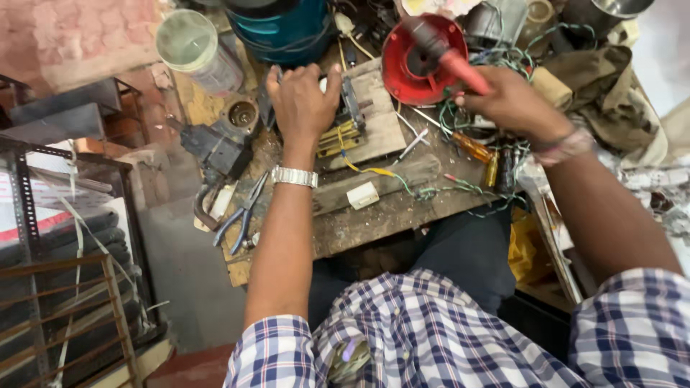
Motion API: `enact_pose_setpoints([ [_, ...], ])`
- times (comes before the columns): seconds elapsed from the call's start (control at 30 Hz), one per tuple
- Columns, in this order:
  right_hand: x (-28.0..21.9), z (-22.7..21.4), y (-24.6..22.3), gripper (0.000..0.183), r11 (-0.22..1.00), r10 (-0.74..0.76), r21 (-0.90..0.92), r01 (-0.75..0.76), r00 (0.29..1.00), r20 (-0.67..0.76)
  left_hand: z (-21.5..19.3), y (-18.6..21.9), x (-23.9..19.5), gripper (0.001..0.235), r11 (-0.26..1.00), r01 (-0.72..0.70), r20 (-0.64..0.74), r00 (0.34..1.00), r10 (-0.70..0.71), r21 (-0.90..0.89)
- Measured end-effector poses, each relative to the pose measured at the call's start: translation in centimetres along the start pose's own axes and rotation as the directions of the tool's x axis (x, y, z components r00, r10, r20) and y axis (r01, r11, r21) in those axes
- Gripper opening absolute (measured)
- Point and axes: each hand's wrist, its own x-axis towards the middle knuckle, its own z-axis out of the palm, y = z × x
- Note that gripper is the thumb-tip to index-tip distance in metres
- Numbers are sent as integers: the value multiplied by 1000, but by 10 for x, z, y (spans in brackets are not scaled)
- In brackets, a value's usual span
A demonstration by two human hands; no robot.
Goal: The person uses a screwdriver to tighten a screw on a small electrical component held in a bench vise. They repeatedly adjust the component and use pliers to manipulate wires while working at a cluttered workbench.
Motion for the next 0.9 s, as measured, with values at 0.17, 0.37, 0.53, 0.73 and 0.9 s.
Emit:
enact_pose_setpoints([
  [0.17,35,11,-29,50,228,-732,-924,308,680,46,1,-1,-2,48,999,-38,-73,997,37,-17],
  [0.37,73,8,-37,65,375,-298,-863,338,926,234,1,-1,-2,49,999,-25,-54,998,23,-30],
  [0.53,95,-2,-42,48,711,-129,-627,319,935,329,-2,1,-2,50,1000,3,-28,1000,-4,-27],
  [0.73,112,-8,-49,40,717,-89,-578,390,874,478,-3,2,0,48,1000,-5,-39,999,5,-22],
  [0.9,122,-13,-50,35,752,-65,-536,384,851,520,-4,2,-1,47,1000,-2,-27,1000,1,-14],
])
